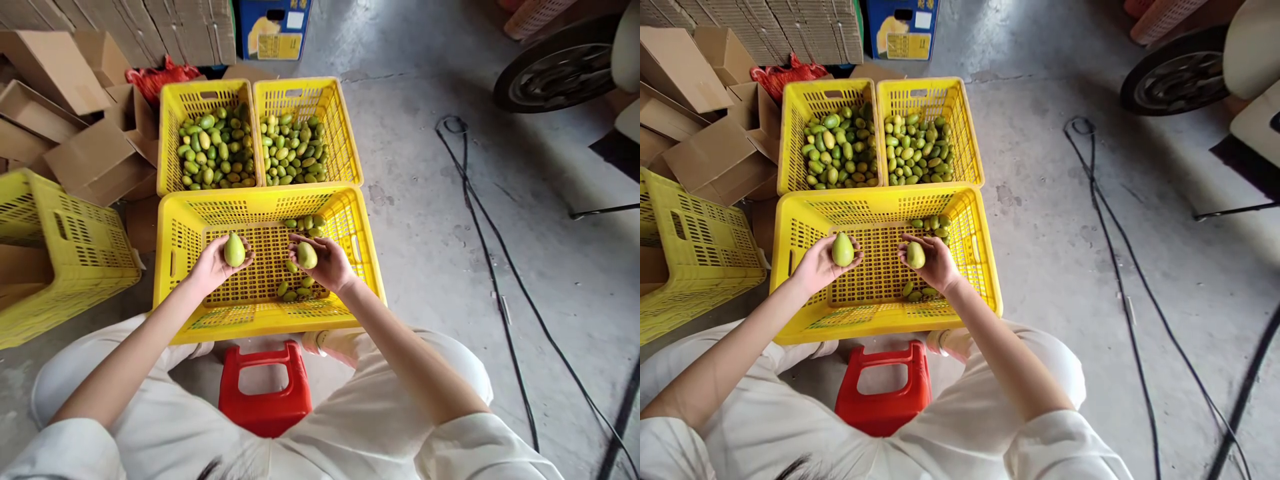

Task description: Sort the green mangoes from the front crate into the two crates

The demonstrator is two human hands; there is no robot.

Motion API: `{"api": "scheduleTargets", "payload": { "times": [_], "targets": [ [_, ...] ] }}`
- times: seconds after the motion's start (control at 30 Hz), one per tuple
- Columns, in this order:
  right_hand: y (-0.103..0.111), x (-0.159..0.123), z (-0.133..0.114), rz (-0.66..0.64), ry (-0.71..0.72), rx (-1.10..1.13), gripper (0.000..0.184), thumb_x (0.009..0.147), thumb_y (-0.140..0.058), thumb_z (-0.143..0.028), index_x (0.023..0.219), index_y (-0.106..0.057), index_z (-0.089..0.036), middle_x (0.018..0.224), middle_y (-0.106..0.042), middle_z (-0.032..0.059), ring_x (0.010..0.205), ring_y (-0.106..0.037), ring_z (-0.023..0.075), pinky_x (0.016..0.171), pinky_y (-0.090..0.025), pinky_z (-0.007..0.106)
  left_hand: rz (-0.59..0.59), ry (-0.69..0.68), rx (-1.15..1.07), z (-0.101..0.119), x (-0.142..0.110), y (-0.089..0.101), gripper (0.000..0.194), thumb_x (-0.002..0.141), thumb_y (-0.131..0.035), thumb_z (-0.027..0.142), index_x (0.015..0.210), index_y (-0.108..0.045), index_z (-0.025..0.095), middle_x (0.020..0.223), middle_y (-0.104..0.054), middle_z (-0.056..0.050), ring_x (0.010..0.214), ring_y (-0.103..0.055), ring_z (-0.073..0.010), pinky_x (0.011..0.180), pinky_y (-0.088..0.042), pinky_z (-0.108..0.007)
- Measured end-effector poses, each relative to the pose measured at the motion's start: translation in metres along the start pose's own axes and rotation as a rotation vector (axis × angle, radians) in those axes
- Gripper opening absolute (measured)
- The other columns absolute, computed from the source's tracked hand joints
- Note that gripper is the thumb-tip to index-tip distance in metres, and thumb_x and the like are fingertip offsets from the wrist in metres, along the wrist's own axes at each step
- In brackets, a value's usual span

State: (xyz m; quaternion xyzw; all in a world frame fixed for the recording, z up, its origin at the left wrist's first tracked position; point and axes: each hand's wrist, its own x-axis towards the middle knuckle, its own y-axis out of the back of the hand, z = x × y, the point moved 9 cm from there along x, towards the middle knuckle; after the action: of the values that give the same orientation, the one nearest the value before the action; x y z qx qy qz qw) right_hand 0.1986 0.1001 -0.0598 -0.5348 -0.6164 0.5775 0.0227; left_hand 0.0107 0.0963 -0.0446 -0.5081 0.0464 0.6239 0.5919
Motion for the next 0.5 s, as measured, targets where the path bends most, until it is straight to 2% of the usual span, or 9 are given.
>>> {"api": "scheduleTargets", "payload": {
  "times": [0.03, 0.1, 0.17, 0.27, 0.3, 0.37, 0.43, 0.5],
  "targets": [
    [-0.002, -0.001, -0.001, -0.002, 0.002, 0.007, 0.029, 0.083, -0.046, -0.019, 0.108, -0.058, -0.012, 0.089, -0.071, 0.0111, 0.084, -0.068, 0.0208, 0.069, -0.061, 0.034, 0.029, -0.013, -0.015, 0.002, 0.000, 0.002, 0.015, 0.086, -0.059, 0.027, 0.090, -0.060, 0.013, 0.085, -0.069, -0.011, 0.075, -0.069, -0.0199, 0.064, -0.058, -0.030],
    [-0.007, -0.004, -0.002, -0.010, 0.011, 0.009, 0.031, 0.079, -0.049, -0.014, 0.109, -0.058, -0.013, 0.094, -0.071, 0.0113, 0.089, -0.068, 0.0201, 0.071, -0.061, 0.032, 0.080, -0.033, -0.016, 0.004, -0.001, 0.006, 0.013, 0.083, -0.064, 0.024, 0.085, -0.056, 0.015, 0.080, -0.068, -0.008, 0.071, -0.068, -0.0176, 0.062, -0.057, -0.027],
    [-0.010, -0.005, -0.002, -0.033, 0.014, 0.013, 0.030, 0.079, -0.052, -0.012, 0.109, -0.057, -0.015, 0.093, -0.070, 0.0083, 0.081, -0.067, 0.0158, 0.059, -0.058, 0.022, 0.080, -0.057, -0.006, 0.006, -0.001, 0.009, 0.018, 0.079, -0.068, 0.022, 0.078, -0.051, 0.017, 0.067, -0.063, -0.002, 0.058, -0.063, -0.0122, 0.053, -0.051, -0.021],
    [-0.013, -0.006, -0.003, -0.083, 0.020, -0.012, 0.027, 0.079, -0.059, -0.013, 0.106, -0.058, -0.019, 0.081, -0.065, -0.0001, 0.054, -0.053, 0.0073, 0.035, -0.037, 0.011, -0.022, -0.038, 0.031, 0.004, 0.000, 0.004, 0.022, 0.078, -0.068, 0.025, 0.071, -0.048, 0.018, 0.051, -0.050, 0.004, 0.037, -0.044, -0.0056, 0.038, -0.035, -0.016],
    [-0.013, -0.006, -0.003, -0.091, 0.022, -0.034, 0.024, 0.079, -0.061, -0.013, 0.102, -0.059, -0.020, 0.077, -0.063, -0.0018, 0.049, -0.048, 0.0056, 0.032, -0.031, 0.010, -0.057, -0.014, 0.053, 0.001, 0.000, 0.002, 0.022, 0.079, -0.066, 0.029, 0.070, -0.049, 0.018, 0.048, -0.046, 0.005, 0.033, -0.039, -0.0051, 0.034, -0.030, -0.016],
    [-0.011, -0.005, -0.001, -0.090, 0.015, -0.076, 0.013, 0.080, -0.063, -0.017, 0.093, -0.059, -0.018, 0.072, -0.059, -0.0030, 0.045, -0.041, 0.0040, 0.032, -0.026, 0.010, -0.105, 0.035, 0.097, -0.005, 0.000, -0.002, 0.025, 0.083, -0.060, 0.038, 0.070, -0.054, 0.017, 0.044, -0.043, 0.005, 0.028, -0.032, -0.0055, 0.031, -0.023, -0.018],
    [-0.009, -0.003, 0.001, -0.093, -0.007, -0.087, 0.010, 0.084, -0.061, -0.026, 0.086, -0.058, -0.017, 0.069, -0.058, -0.0023, 0.043, -0.038, 0.0038, 0.032, -0.025, 0.011, -0.113, 0.051, 0.109, -0.007, 0.000, -0.004, 0.032, 0.086, -0.055, 0.043, 0.069, -0.056, 0.016, 0.044, -0.044, 0.003, 0.028, -0.034, -0.0067, 0.031, -0.023, -0.019],
    [-0.009, -0.002, 0.002, -0.101, -0.025, -0.059, 0.017, 0.089, -0.054, -0.032, 0.086, -0.059, -0.016, 0.069, -0.058, -0.0006, 0.042, -0.039, 0.0050, 0.032, -0.026, 0.013, -0.091, 0.035, 0.085, -0.005, 0.000, -0.004, 0.032, 0.086, -0.053, 0.043, 0.071, -0.058, 0.015, 0.051, -0.052, -0.002, 0.035, -0.044, -0.0094, 0.034, -0.031, -0.020]
  ]
}}
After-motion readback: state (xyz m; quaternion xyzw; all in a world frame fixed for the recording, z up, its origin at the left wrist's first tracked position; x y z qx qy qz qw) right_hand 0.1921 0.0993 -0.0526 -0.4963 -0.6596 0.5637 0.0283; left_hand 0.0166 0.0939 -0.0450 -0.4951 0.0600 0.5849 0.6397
